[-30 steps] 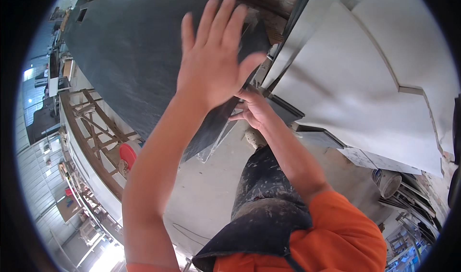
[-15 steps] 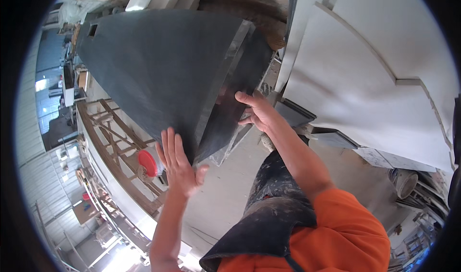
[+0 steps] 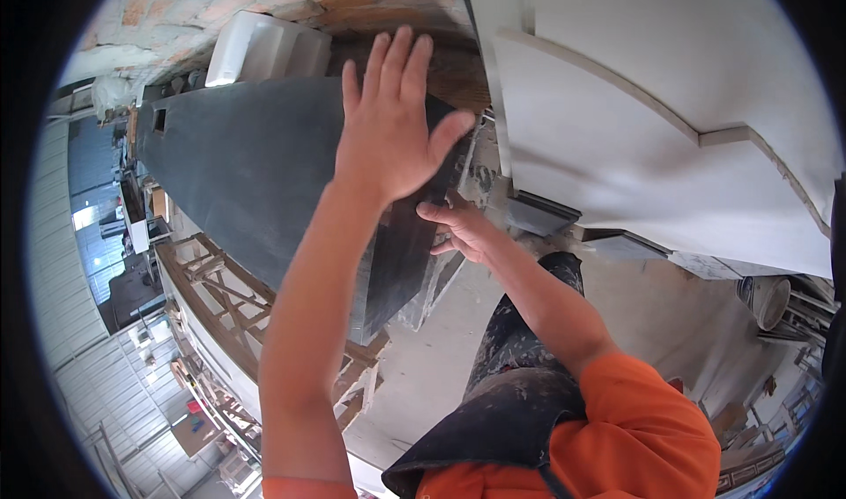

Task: The person handles a dark rectangular stone slab, repeatedly aligns it against a larger curved stone piece, and uses an angle grinder to smooth the slab's edge. The person then places the slab on a workbench and continues to inspect and adjust its position.

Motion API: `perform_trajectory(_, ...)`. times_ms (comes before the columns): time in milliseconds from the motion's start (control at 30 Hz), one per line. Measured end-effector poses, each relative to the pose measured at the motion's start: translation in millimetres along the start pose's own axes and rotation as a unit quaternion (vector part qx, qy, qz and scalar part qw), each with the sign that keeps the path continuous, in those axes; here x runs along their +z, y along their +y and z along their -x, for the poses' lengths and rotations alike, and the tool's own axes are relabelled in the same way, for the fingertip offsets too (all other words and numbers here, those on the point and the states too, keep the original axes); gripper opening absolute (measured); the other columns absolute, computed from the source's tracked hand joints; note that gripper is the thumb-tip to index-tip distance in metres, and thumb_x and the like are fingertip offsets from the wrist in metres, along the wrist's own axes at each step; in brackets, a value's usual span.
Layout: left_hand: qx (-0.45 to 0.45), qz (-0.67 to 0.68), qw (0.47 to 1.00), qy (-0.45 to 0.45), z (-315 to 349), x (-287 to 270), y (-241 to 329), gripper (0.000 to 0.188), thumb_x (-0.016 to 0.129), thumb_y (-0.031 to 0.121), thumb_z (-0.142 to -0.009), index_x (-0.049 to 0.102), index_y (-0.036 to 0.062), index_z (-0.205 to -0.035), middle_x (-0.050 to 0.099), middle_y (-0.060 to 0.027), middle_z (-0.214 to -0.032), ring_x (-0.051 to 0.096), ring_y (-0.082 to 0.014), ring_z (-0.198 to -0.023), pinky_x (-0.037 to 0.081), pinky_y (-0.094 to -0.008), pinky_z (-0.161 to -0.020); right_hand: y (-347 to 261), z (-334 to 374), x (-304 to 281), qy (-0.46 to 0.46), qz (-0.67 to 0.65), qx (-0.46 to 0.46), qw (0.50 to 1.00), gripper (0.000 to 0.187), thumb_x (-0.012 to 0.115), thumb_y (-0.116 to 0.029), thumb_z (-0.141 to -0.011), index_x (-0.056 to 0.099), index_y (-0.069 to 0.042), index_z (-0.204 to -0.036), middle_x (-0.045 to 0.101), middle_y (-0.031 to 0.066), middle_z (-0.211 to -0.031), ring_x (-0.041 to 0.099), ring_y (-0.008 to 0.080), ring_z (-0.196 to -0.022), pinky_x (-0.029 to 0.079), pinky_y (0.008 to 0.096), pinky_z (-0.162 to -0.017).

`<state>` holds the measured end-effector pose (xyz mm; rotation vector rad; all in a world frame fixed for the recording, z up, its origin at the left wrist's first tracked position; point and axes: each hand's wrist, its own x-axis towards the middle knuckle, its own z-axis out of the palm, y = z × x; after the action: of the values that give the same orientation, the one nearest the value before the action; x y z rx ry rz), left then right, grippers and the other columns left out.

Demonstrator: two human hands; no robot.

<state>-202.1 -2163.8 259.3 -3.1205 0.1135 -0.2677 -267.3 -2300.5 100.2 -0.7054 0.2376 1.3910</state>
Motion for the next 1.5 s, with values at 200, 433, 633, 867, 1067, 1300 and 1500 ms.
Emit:
perform_trajectory(200,0.015,0.010,0.998,0.065,-58.7,24.0,-20.2,0.087,0.053,0.066,-0.101,0.039,0.0038,-0.160,0.041,-0.0173,-0.166,0.029,-0.0388,-0.158,0.021,-0.0643,-0.125,10.6,-7.8,-11.4,0.043,-0.034,0.003,0.998,0.138,0.092,-0.050,-0.080,-0.002,0.000,-0.167,0.031,0.0253,-0.167,0.035,0.0468,-0.152,0.034,0.0787,-0.111)
perform_trajectory(433,-0.010,-0.041,0.994,0.104,-89.2,23.3,-35.9,0.066,0.049,0.046,-0.106,0.045,-0.0008,-0.153,0.047,-0.0239,-0.158,0.038,-0.0439,-0.150,0.026,-0.0610,-0.124,23.3,3.8,-13.6,0.062,-0.009,-0.035,0.997,0.126,0.086,-0.050,-0.088,0.004,0.002,-0.168,0.033,0.0275,-0.165,0.039,0.0464,-0.149,0.040,0.0702,-0.113)
perform_trajectory(633,-0.006,-0.026,0.980,0.195,-57.7,13.0,-38.8,0.065,0.051,0.046,-0.106,0.047,-0.0002,-0.152,0.048,-0.0230,-0.158,0.041,-0.0431,-0.148,0.027,-0.0605,-0.123,42.9,13.9,-10.1,0.066,0.021,-0.057,0.996,0.114,0.085,-0.051,-0.088,0.019,0.001,-0.166,0.044,0.0244,-0.155,0.045,0.0425,-0.144,0.043,0.0606,-0.114)
perform_trajectory(867,-0.039,0.041,0.997,0.053,98.3,-22.0,-0.9,0.072,0.055,0.045,-0.106,0.038,-0.0024,-0.158,0.039,-0.0273,-0.163,0.037,-0.0469,-0.151,0.027,-0.0591,-0.124,56.3,12.4,-6.1,0.103,0.051,-0.075,0.991,0.105,0.084,-0.050,-0.089,0.028,-0.001,-0.163,0.052,0.0174,-0.146,0.054,0.0342,-0.134,0.045,0.0543,-0.113)
perform_trajectory(1067,-0.159,0.006,0.983,-0.093,229.7,-61.2,44.5,0.086,0.065,0.041,-0.100,0.027,-0.0037,-0.163,0.026,-0.0270,-0.171,0.022,-0.0470,-0.159,0.018,-0.0603,-0.128,53.5,2.6,-11.1,0.156,-0.002,-0.093,0.983,0.078,0.080,-0.037,-0.095,0.043,-0.004,-0.156,0.062,0.0110,-0.131,0.063,0.0287,-0.118,0.051,0.0495,-0.105)
perform_trajectory(1300,-0.345,0.111,0.932,0.022,339.7,-44.2,100.5,0.083,0.070,0.020,-0.097,0.027,-0.0032,-0.164,0.026,-0.0287,-0.170,0.025,-0.0471,-0.158,0.020,-0.0544,-0.129,49.1,-32.5,-13.2,0.184,-0.053,-0.094,0.977,0.042,0.072,-0.029,-0.101,0.060,-0.008,-0.135,0.055,0.0076,-0.127,0.059,0.0289,-0.115,0.053,0.0522,-0.102)
perform_trajectory(1500,-0.564,0.279,0.773,0.081,396.7,-22.6,169.8,0.065,0.065,0.019,-0.101,0.041,-0.0046,-0.157,0.041,-0.0286,-0.163,0.040,-0.0445,-0.152,0.034,-0.0483,-0.124,43.2,-33.5,-14.3,0.131,-0.105,-0.056,0.984,0.017,0.062,-0.028,-0.107,0.063,-0.011,-0.106,0.059,0.0008,-0.096,0.062,0.0238,-0.096,0.051,0.0540,-0.108)
